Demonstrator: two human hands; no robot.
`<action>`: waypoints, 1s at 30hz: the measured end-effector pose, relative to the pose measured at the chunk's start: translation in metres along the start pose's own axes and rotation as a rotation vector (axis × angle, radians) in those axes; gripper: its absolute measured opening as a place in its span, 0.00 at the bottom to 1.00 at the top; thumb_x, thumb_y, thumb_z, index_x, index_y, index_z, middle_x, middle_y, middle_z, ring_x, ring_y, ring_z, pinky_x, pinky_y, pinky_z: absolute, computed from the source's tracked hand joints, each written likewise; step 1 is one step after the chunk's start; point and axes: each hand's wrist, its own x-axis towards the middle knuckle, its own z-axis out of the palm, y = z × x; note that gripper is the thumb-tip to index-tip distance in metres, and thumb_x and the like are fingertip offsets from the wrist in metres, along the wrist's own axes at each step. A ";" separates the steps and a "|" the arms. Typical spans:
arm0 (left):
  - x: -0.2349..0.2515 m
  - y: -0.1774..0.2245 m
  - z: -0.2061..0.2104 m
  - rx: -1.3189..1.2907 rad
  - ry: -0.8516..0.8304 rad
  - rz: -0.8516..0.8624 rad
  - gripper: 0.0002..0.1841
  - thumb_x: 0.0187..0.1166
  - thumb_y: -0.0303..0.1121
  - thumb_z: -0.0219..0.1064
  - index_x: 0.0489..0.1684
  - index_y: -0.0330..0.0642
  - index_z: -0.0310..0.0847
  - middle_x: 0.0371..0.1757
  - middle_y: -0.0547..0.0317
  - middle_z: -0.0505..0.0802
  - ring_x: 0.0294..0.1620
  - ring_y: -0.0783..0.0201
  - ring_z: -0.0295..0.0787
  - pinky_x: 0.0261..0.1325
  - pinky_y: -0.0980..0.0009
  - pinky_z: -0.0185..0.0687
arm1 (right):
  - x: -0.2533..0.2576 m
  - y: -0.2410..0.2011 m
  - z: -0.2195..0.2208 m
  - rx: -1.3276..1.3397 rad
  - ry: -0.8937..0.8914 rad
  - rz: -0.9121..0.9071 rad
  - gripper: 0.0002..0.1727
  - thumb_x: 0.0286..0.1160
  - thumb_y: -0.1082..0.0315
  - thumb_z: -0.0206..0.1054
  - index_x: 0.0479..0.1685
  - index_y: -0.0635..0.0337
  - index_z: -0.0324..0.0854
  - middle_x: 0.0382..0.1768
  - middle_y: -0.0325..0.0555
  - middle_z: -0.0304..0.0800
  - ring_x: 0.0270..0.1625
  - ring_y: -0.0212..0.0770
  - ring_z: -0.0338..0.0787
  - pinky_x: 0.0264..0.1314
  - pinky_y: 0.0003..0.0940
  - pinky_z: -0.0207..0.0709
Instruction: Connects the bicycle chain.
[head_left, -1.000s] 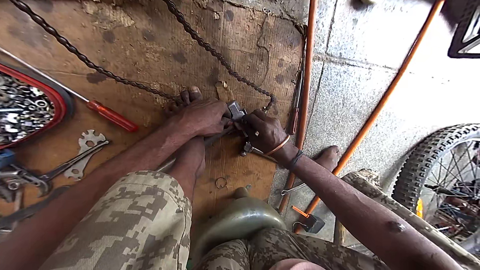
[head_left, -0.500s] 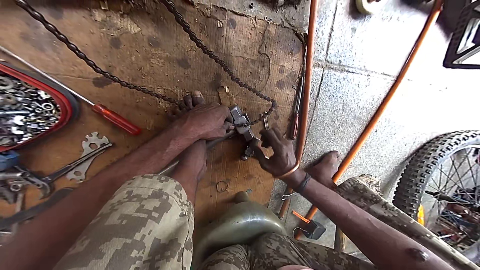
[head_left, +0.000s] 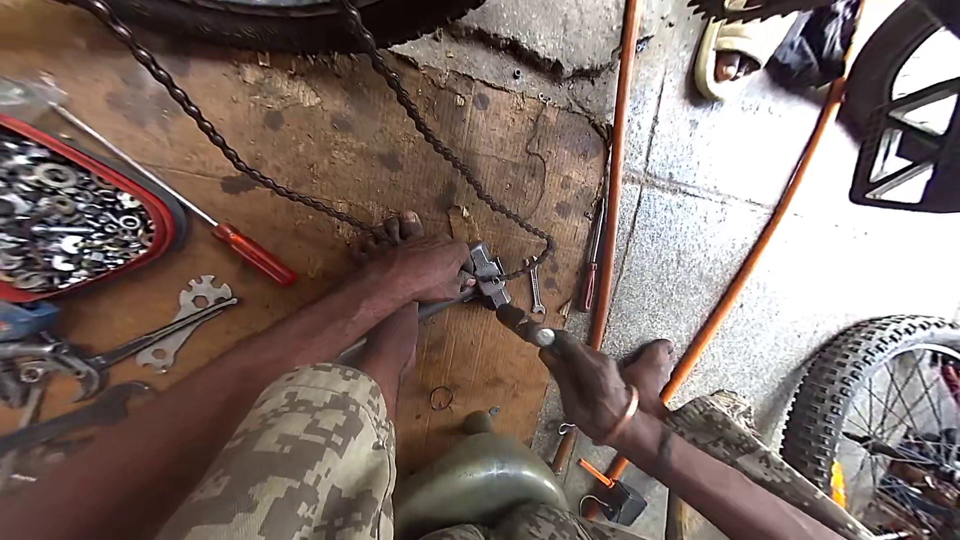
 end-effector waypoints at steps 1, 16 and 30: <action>-0.001 0.001 -0.001 0.000 -0.002 -0.004 0.12 0.86 0.49 0.64 0.46 0.57 0.91 0.41 0.60 0.93 0.49 0.56 0.90 0.55 0.49 0.84 | 0.009 -0.019 -0.015 0.021 0.061 -0.066 0.17 0.87 0.61 0.55 0.63 0.60 0.80 0.32 0.42 0.87 0.26 0.32 0.84 0.29 0.30 0.83; -0.003 0.000 0.002 -0.026 0.031 0.034 0.14 0.86 0.48 0.63 0.53 0.55 0.92 0.49 0.56 0.94 0.55 0.51 0.91 0.60 0.43 0.84 | -0.010 0.044 0.053 -0.095 0.073 0.126 0.19 0.87 0.59 0.55 0.59 0.63 0.83 0.33 0.45 0.89 0.27 0.40 0.88 0.29 0.42 0.86; -0.079 0.001 0.009 -0.218 0.215 0.008 0.14 0.87 0.52 0.61 0.54 0.65 0.93 0.43 0.73 0.95 0.45 0.69 0.91 0.56 0.55 0.87 | 0.078 -0.010 0.028 0.104 0.242 0.055 0.18 0.72 0.54 0.73 0.53 0.54 0.93 0.31 0.36 0.86 0.21 0.25 0.76 0.21 0.24 0.75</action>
